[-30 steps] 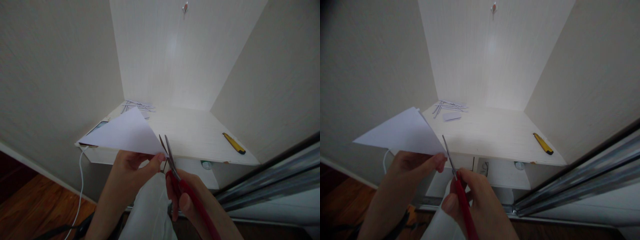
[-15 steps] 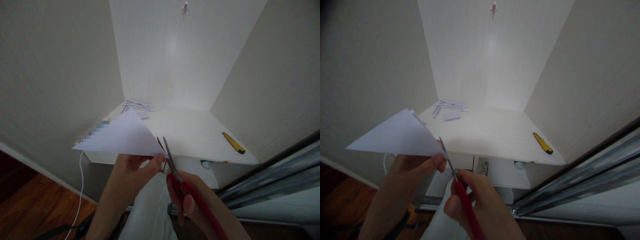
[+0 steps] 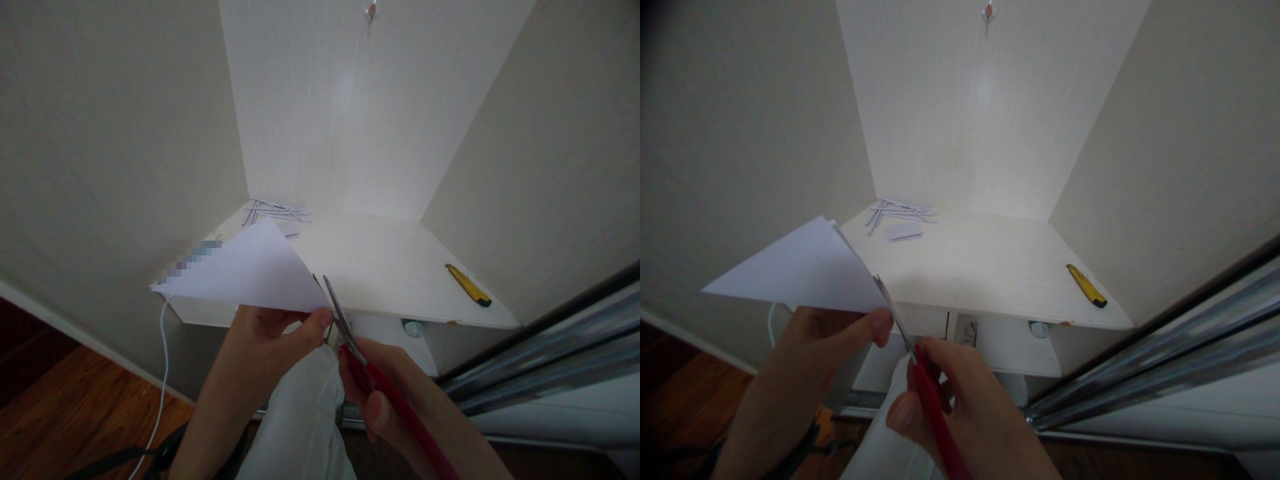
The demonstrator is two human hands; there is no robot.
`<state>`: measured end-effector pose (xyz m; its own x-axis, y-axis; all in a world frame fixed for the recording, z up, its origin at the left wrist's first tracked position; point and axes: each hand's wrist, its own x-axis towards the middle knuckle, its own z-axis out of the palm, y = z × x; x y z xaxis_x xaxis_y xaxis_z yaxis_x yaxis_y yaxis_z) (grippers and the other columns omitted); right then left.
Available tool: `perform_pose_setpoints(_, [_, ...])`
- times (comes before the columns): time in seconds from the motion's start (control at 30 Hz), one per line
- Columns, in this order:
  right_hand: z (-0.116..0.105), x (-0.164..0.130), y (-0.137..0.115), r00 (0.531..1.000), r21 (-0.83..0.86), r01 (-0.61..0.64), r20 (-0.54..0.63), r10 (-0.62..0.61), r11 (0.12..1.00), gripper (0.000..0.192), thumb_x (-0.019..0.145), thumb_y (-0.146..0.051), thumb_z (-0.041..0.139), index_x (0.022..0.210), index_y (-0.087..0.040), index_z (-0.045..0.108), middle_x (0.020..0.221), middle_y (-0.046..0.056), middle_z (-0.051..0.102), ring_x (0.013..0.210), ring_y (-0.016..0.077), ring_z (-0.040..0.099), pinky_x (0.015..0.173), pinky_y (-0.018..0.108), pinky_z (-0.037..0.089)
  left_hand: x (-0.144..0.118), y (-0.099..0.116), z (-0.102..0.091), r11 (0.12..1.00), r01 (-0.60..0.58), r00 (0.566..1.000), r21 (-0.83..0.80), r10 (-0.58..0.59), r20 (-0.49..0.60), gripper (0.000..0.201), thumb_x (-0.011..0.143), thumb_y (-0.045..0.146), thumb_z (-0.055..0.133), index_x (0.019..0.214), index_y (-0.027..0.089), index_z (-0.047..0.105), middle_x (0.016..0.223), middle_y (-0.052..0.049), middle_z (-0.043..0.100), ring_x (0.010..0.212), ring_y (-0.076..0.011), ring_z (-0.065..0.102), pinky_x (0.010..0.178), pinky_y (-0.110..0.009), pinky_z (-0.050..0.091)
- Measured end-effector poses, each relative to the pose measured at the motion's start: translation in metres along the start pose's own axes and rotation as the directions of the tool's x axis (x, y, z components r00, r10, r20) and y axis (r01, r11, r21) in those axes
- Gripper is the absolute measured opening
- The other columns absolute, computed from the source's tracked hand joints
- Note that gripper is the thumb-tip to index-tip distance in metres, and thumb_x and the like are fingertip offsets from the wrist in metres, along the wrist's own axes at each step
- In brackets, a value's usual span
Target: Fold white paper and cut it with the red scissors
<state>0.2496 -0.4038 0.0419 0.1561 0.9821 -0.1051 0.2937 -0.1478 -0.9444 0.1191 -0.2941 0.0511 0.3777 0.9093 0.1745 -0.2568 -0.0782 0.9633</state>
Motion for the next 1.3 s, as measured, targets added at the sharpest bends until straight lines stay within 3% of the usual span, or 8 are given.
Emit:
perform_pose_setpoints(0.23, [0.002, -0.002, 0.003, 0.999, 0.016, 0.034, 0.015, -0.035, 0.999, 0.059, 0.075, -0.073, 0.052, 0.105, -0.025, 0.066, 0.095, 0.009, 0.067, 0.086, 0.0263, 0.063, 0.08, 0.04, 0.051, -0.003, 0.006, 0.002, 0.999, 0.021, 0.999, 0.036, -0.02, -0.038, 0.016, 0.062, 0.007, 0.068, 0.068, 0.021, 0.068, 0.063, 0.006, 0.072, 0.055, -0.0096, 0.064, 0.049, -0.013, 0.049])
perform_pose_setpoints(0.37, [0.004, -0.003, 0.007, 0.998, 0.038, 0.038, -0.046, -0.036, 0.999, 0.055, 0.076, -0.069, 0.054, 0.109, -0.027, 0.064, 0.1, 0.009, 0.067, 0.09, 0.0266, 0.064, 0.08, 0.038, 0.05, -0.004, 0.008, 0.003, 0.998, 0.02, 0.998, 0.051, -0.017, -0.052, 0.013, 0.061, 0.008, 0.067, 0.063, 0.021, 0.065, 0.06, 0.006, 0.07, 0.055, -0.0109, 0.064, 0.052, -0.015, 0.051])
perform_pose_setpoints(0.53, [0.003, 0.002, 0.003, 0.994, 0.003, 0.099, -0.048, -0.099, 0.995, 0.053, 0.08, -0.07, 0.048, 0.093, -0.023, 0.066, 0.086, 0.007, 0.067, 0.076, 0.0219, 0.061, 0.068, 0.031, 0.049, -0.003, 0.005, 0.001, 0.995, 0.041, 0.999, 0.088, -0.038, -0.04, 0.008, 0.065, 0.012, 0.067, 0.066, 0.019, 0.065, 0.064, 0.004, 0.071, 0.059, -0.0112, 0.065, 0.054, -0.015, 0.051])
perform_pose_setpoints(0.67, [0.0, 0.001, -0.002, 0.993, -0.017, 0.115, 0.03, -0.114, 0.993, 0.054, 0.078, -0.072, 0.048, 0.082, -0.02, 0.064, 0.077, 0.006, 0.063, 0.067, 0.0182, 0.055, 0.057, 0.026, 0.045, -0.003, 0.005, 0.001, 0.997, 0.05, 0.998, 0.061, -0.048, -0.038, 0.011, 0.066, 0.012, 0.068, 0.076, 0.018, 0.067, 0.07, 0.003, 0.073, 0.064, -0.0109, 0.066, 0.057, -0.015, 0.051])
perform_pose_setpoints(0.8, [0.002, -0.004, -0.006, 0.989, -0.026, 0.129, -0.066, -0.131, 0.991, 0.05, 0.081, -0.068, 0.047, 0.082, -0.021, 0.064, 0.082, 0.007, 0.064, 0.074, 0.0203, 0.056, 0.06, 0.027, 0.046, -0.004, 0.006, 0.002, 0.995, 0.086, 0.995, 0.058, -0.083, -0.048, 0.009, 0.064, 0.012, 0.069, 0.072, 0.017, 0.067, 0.068, 0.002, 0.073, 0.064, -0.0119, 0.066, 0.06, -0.018, 0.053])
perform_pose_setpoints(1.2, [0.002, 0.001, -0.002, 0.992, -0.009, 0.118, -0.04, -0.118, 0.993, 0.049, 0.082, -0.066, 0.047, 0.086, -0.021, 0.066, 0.079, 0.006, 0.064, 0.069, 0.0185, 0.055, 0.061, 0.028, 0.046, -0.002, 0.006, 0.0, 0.998, 0.066, 0.998, -0.01, -0.066, -0.014, 0.013, 0.064, 0.007, 0.068, 0.069, 0.019, 0.065, 0.064, 0.007, 0.071, 0.058, -0.0073, 0.062, 0.055, -0.012, 0.05])
perform_pose_setpoints(1.27, [0.001, 0.005, -0.002, 0.99, -0.014, 0.141, -0.008, -0.141, 0.99, 0.055, 0.08, -0.071, 0.045, 0.081, -0.019, 0.065, 0.075, 0.005, 0.06, 0.068, 0.0179, 0.053, 0.06, 0.027, 0.045, -0.003, 0.007, 0.0, 0.998, 0.065, 0.998, -0.004, -0.065, -0.02, 0.012, 0.064, 0.008, 0.068, 0.061, 0.019, 0.062, 0.058, 0.008, 0.068, 0.054, -0.0069, 0.06, 0.051, -0.012, 0.048])
perform_pose_setpoints(1.3, [0.0, 0.007, -0.001, 0.986, -0.02, 0.149, 0.075, -0.147, 0.989, 0.06, 0.075, -0.076, 0.046, 0.074, -0.018, 0.063, 0.068, 0.003, 0.057, 0.064, 0.0164, 0.051, 0.055, 0.026, 0.043, -0.004, 0.007, 0.0, 0.998, 0.063, 0.998, -0.002, -0.063, -0.019, 0.015, 0.064, 0.009, 0.068, 0.057, 0.018, 0.059, 0.055, 0.008, 0.066, 0.052, -0.0068, 0.058, 0.05, -0.012, 0.047])
